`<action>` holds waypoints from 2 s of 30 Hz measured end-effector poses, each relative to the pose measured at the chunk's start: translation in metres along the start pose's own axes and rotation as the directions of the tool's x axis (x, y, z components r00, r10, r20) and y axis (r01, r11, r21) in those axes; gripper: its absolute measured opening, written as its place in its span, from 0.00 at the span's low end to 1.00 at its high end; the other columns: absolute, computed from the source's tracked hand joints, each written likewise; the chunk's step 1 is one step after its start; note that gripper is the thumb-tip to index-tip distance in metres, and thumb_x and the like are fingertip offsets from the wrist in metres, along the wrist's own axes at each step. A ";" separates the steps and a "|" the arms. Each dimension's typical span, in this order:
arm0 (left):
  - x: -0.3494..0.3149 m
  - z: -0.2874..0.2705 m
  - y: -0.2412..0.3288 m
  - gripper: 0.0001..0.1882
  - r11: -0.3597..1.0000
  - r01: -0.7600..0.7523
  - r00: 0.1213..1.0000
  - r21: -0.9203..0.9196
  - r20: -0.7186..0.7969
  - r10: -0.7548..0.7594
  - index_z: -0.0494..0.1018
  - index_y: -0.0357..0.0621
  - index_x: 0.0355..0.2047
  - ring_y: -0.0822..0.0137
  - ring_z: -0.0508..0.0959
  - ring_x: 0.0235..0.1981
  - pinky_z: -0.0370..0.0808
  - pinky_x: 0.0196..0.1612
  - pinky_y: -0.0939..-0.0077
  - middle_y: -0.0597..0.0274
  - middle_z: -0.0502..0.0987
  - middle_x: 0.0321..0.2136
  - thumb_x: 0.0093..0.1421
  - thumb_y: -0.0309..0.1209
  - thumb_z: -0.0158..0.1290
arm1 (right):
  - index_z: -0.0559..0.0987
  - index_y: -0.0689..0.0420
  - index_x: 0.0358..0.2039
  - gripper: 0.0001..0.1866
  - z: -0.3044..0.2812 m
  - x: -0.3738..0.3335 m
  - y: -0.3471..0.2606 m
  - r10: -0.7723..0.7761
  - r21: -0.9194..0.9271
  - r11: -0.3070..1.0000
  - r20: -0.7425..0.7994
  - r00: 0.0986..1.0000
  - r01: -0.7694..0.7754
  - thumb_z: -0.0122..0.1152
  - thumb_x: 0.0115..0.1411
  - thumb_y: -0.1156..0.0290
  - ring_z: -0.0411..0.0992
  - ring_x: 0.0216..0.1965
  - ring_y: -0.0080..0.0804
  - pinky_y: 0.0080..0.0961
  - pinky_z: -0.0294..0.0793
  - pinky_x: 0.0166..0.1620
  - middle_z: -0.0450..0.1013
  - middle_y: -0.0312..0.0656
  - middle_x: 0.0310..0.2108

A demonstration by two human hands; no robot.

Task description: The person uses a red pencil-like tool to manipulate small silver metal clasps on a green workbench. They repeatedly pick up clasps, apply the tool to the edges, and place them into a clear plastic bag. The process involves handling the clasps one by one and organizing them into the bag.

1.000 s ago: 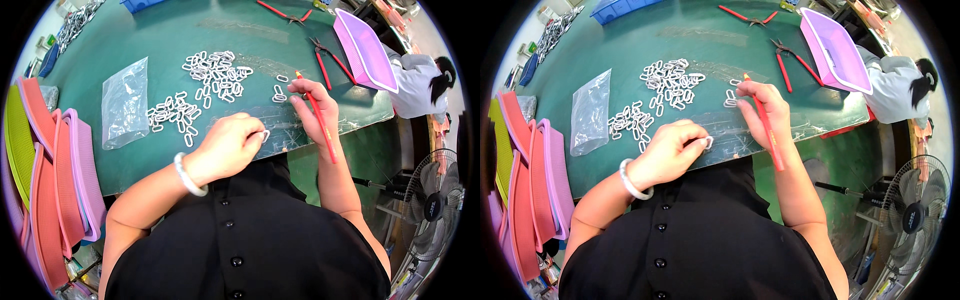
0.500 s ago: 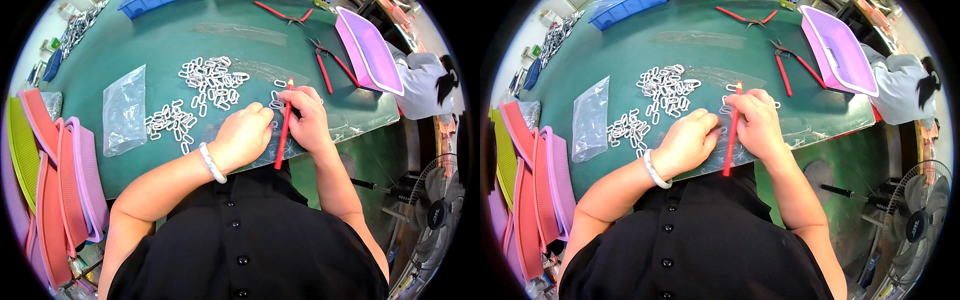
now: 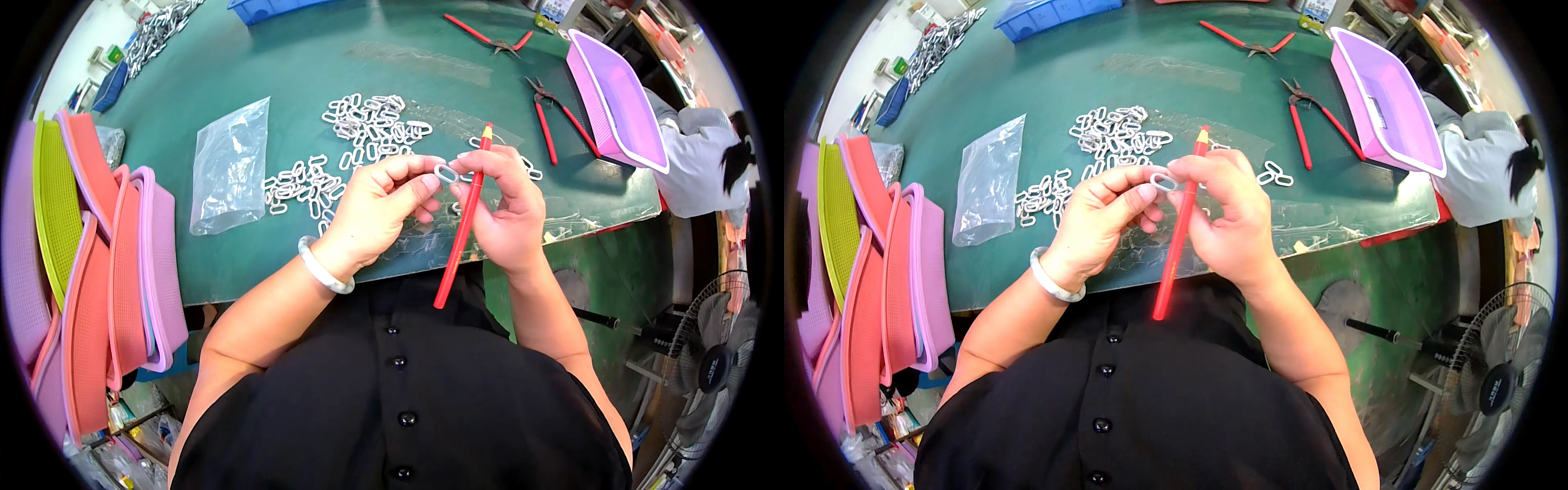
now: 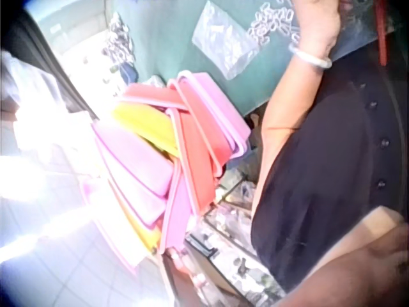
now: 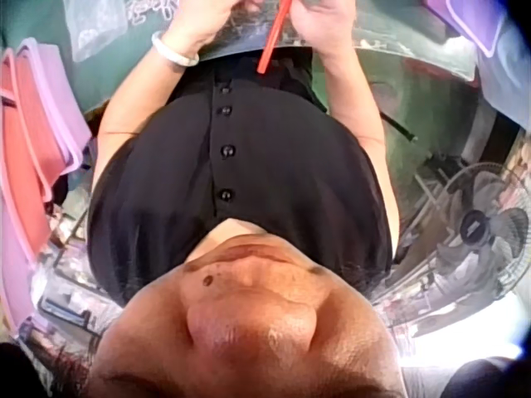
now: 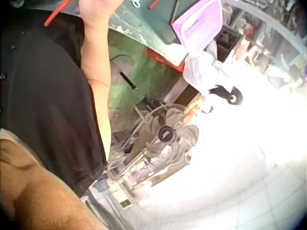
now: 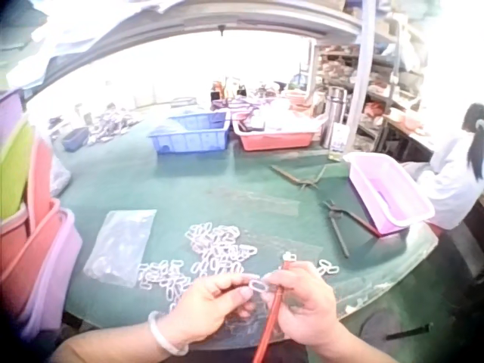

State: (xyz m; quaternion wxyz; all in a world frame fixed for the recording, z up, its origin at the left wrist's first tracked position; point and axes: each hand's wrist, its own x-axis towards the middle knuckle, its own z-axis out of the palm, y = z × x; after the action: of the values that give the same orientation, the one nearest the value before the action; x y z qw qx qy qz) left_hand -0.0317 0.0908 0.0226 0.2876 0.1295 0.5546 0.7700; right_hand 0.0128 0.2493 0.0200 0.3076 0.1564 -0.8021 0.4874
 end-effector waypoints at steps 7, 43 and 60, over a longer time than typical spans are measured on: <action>-0.019 -0.013 0.001 0.12 0.981 -0.030 0.999 -0.192 0.008 0.032 0.69 0.36 0.42 0.74 0.74 0.30 0.74 0.33 0.82 0.61 0.74 0.33 0.57 0.24 0.47 | 0.72 0.61 0.34 0.17 0.019 -0.001 -0.013 -0.088 -0.015 0.996 -0.013 0.996 0.088 0.57 0.40 0.88 0.67 0.34 0.31 0.24 0.66 0.39 0.71 0.40 0.30; -0.032 -0.023 -0.004 0.09 0.982 0.003 0.996 -0.187 -0.090 -0.020 0.72 0.36 0.36 0.76 0.74 0.25 0.73 0.28 0.85 0.62 0.75 0.27 0.56 0.27 0.50 | 0.72 0.60 0.35 0.18 0.043 -0.019 -0.011 0.058 0.126 0.991 -0.091 0.994 -0.046 0.60 0.40 0.86 0.69 0.29 0.30 0.22 0.68 0.33 0.70 0.40 0.28; -0.032 -0.026 -0.004 0.08 0.981 0.041 0.993 -0.192 -0.099 -0.061 0.72 0.37 0.35 0.75 0.75 0.23 0.72 0.27 0.85 0.63 0.75 0.24 0.58 0.26 0.46 | 0.72 0.61 0.35 0.18 0.046 -0.021 -0.011 0.082 0.162 0.984 -0.087 0.993 -0.067 0.60 0.41 0.85 0.70 0.30 0.29 0.21 0.68 0.34 0.71 0.41 0.28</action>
State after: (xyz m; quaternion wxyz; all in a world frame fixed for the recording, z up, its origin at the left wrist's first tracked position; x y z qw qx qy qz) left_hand -0.0185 0.0530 0.0135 0.2890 0.0466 0.4962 0.8173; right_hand 0.0192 0.2025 -0.0012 0.3128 0.1274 -0.7507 0.5678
